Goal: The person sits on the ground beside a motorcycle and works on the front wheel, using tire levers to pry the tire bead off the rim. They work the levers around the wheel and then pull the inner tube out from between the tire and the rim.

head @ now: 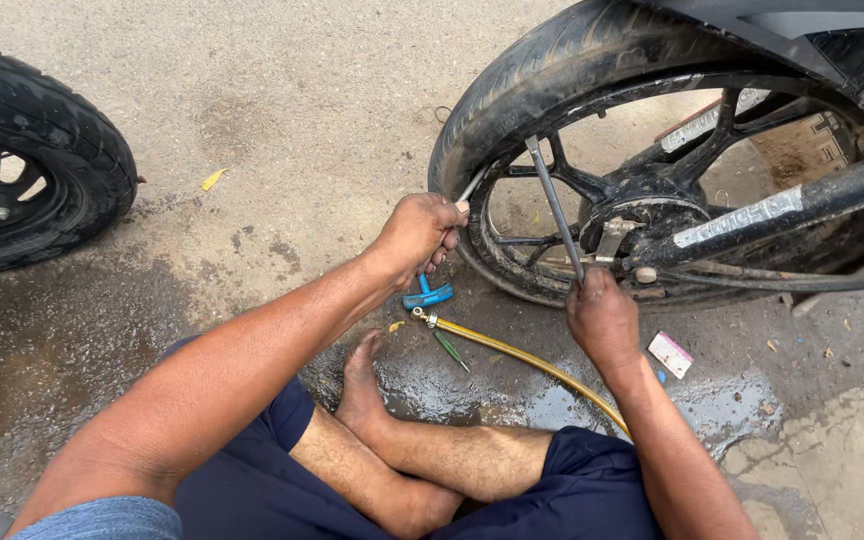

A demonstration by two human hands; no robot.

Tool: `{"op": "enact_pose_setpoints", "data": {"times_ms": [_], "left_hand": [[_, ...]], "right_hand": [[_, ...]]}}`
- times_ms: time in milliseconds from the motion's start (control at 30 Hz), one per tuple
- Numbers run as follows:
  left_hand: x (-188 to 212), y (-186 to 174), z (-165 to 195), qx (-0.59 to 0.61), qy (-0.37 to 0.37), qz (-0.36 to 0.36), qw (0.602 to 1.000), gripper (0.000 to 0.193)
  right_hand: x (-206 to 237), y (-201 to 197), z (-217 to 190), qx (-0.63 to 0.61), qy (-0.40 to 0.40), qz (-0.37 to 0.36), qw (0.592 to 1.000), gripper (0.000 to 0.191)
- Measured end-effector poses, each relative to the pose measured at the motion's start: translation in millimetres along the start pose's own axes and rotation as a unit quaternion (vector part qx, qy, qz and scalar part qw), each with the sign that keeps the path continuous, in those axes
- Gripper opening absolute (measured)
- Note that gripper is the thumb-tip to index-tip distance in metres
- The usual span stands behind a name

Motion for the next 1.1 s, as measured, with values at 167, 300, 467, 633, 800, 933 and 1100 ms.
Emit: {"op": "enact_pose_setpoints", "data": {"times_ms": [167,300,467,633,800,933,1100], "left_hand": [[-5.1,8.8,-2.3,0.068,-0.016,0.039,0.997,0.023],[-5.2,24.4,-8.4,0.164,-0.006,0.075,0.984,0.019],[-0.8,48.9,8.2,0.185,0.045,0.097,0.977,0.019],[4.5,75.0,23.4,0.246,0.067,0.100,0.962,0.015],[-0.3,85.9,10.5,0.280,0.118,0.135,0.943,0.016],[-10.2,100.9,0.5,0.234,0.177,0.228,0.928,0.014],[-21.0,136.4,23.5,0.108,0.302,0.335,0.886,0.023]], "right_hand": [[-14.3,17.2,-2.3,-0.007,0.024,-0.025,0.999,0.016],[-21.9,12.3,-6.3,-0.030,0.013,0.001,0.999,0.019],[-29.2,-4.4,-8.1,-0.022,0.021,0.031,0.999,0.017],[-36.3,-21.2,-12.6,-0.046,0.054,0.047,0.996,0.022],[-34.9,-24.3,-20.3,-0.042,0.050,0.032,0.997,0.042],[-30.5,-25.7,-18.4,-0.035,0.036,0.050,0.998,0.043],[-39.2,-39.7,-18.1,-0.070,0.006,0.137,0.988,0.045]]}}
Point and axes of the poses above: each hand's wrist, its own x-axis away from the middle knuckle, its own y-axis out of the palm, z = x × y, the point moved 9 cm from there along -x, towards the middle knuckle, and after that the axes turned 1 degree about z, right-handed, at the moved point
